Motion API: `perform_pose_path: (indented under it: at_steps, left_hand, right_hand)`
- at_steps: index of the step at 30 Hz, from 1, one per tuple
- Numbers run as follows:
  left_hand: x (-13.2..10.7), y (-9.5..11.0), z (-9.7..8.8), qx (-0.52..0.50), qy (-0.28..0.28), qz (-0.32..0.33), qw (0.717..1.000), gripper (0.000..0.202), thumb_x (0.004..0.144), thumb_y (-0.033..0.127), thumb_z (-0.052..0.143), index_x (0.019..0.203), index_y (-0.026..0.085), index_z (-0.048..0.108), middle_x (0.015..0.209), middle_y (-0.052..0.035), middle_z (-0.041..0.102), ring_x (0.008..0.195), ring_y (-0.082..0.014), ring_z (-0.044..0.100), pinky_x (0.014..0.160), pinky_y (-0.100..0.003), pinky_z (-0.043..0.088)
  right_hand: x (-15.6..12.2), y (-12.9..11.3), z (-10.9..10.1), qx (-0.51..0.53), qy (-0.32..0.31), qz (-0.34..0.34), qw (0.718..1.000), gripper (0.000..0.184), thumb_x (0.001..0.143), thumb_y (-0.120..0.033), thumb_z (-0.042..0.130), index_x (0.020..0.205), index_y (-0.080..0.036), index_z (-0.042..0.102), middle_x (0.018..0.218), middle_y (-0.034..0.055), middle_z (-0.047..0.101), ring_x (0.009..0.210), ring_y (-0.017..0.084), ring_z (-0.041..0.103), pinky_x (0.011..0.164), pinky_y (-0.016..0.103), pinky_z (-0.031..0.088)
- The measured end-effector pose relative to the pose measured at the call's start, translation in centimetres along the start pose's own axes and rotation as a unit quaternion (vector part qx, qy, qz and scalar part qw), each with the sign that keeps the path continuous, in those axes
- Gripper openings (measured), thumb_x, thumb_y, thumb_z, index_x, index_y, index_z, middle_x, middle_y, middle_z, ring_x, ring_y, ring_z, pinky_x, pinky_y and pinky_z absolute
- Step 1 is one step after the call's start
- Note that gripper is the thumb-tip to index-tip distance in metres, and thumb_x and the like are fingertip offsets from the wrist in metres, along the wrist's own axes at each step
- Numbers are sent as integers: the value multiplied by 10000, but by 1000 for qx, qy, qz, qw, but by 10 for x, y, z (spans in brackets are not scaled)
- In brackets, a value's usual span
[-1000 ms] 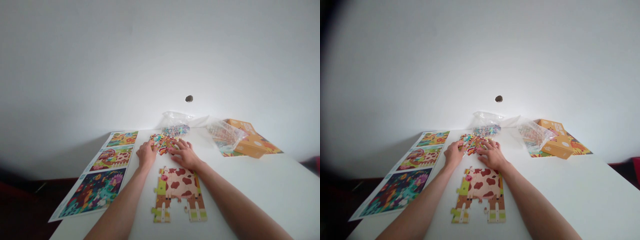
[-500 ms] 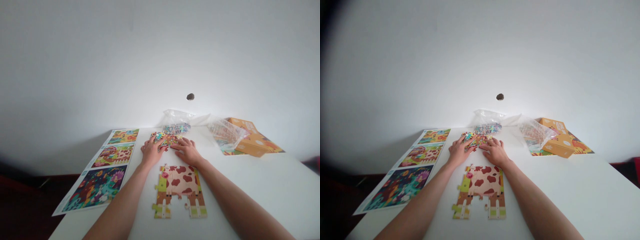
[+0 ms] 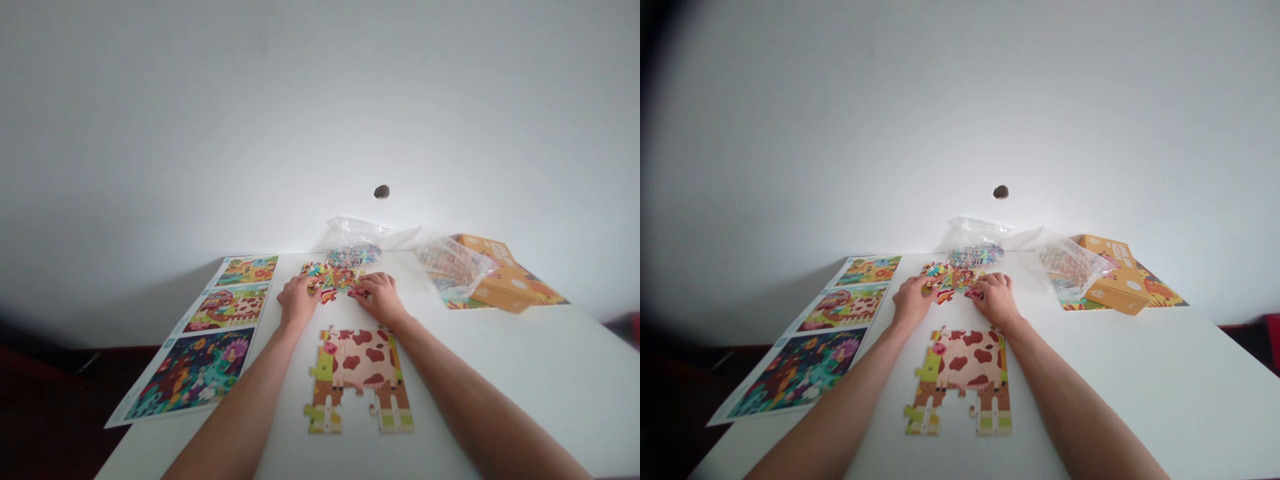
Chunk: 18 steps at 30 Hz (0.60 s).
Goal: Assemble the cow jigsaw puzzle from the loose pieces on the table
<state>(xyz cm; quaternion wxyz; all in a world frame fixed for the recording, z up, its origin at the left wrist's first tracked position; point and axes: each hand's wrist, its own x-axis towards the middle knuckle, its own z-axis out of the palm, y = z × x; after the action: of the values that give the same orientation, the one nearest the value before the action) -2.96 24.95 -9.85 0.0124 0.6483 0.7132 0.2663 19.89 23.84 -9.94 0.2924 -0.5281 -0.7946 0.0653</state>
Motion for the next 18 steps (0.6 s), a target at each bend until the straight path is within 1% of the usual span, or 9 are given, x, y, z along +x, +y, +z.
perform_pose_path:
  at_steps: [6,10,12,14,16,18]
  left_hand:
    - [1,-2,1,10,25,-34,999,338,857,290,598,1187,282,669,1151,-80,651,1083,-274,597,856,-375,465]
    - [0,-1,0,21,38,-57,997,348,866,284,571,1201,286,664,1172,-103,623,1094,-293,582,860,-408,466]
    - [-1,0,-1,21,35,-59,997,361,863,302,584,1215,289,660,1183,-111,614,1115,-303,573,880,-428,461]
    - [-2,2,-2,19,24,-50,998,373,845,345,624,1214,301,663,1199,-114,604,1141,-310,562,906,-445,451]
    - [-3,3,-3,17,12,-40,999,385,824,379,663,1204,317,668,1211,-112,595,1153,-312,559,921,-455,442]
    - [-3,3,-3,19,7,-37,999,356,837,374,653,1188,315,675,1195,-107,604,1134,-306,570,915,-451,441]
  right_hand:
    - [1,6,2,-34,41,78,996,217,872,-228,618,1045,-291,733,1196,54,655,1136,272,490,1010,454,306]
    - [0,7,2,-40,27,131,990,269,888,-292,598,1129,-299,718,1254,71,625,1152,290,491,1000,470,319]
    - [0,7,1,-37,12,135,990,309,880,-336,614,1175,-315,701,1284,64,613,1174,296,489,1011,476,316]
    - [0,7,1,-31,7,129,991,319,873,-353,621,1183,-328,695,1287,52,617,1179,294,492,1016,474,315]
    - [0,8,2,-26,9,124,992,301,878,-336,612,1166,-326,699,1267,47,632,1160,286,507,1006,462,324]
    - [1,9,3,-22,13,122,992,288,883,-308,601,1152,-315,702,1240,50,644,1136,276,521,992,446,334]
